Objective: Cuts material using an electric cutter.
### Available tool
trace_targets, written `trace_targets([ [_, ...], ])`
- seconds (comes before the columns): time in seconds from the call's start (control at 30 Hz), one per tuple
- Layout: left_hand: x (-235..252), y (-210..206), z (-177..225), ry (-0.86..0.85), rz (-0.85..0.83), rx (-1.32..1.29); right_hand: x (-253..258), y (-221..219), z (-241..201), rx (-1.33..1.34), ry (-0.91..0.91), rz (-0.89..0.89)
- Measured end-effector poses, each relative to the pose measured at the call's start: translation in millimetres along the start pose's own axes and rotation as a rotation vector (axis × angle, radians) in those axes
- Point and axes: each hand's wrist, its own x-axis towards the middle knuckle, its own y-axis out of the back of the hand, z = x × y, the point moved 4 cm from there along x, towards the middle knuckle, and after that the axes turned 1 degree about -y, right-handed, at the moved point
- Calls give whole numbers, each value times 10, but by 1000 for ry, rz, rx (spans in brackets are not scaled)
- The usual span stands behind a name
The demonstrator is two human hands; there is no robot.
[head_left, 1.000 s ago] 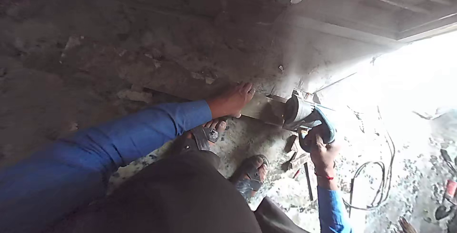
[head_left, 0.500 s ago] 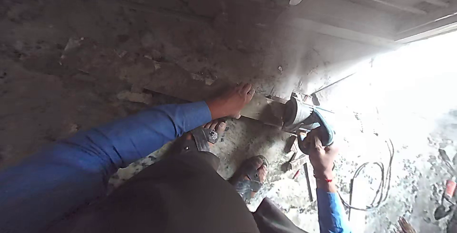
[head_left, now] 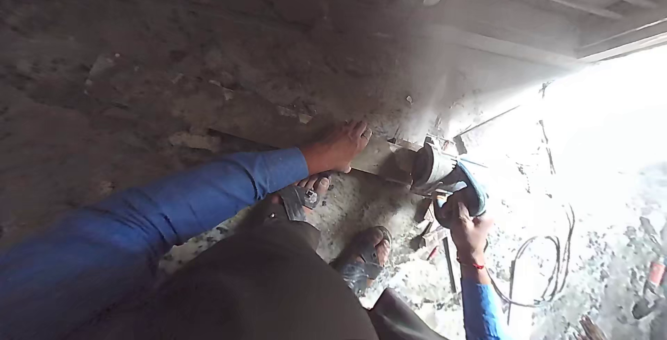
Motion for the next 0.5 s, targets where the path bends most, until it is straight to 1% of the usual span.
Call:
trace_targets([
  [0.07, -42, 42, -2, 10, 6, 3, -25, 2, 46, 22, -35, -2],
  [0.13, -56, 45, -8, 11, 19, -5, -26, -15, 35, 41, -33, -14],
  [0.23, -18, 17, 2, 13, -20, -28, -39, -1, 17, 20, -21, -21],
  [0.33, 38, -61, -22, 2, -18, -30, -42, -3, 29, 20, -18, -24],
  [0.5, 29, -77, -38, 0, -11, -16, -78, 11, 64, 51, -52, -35],
])
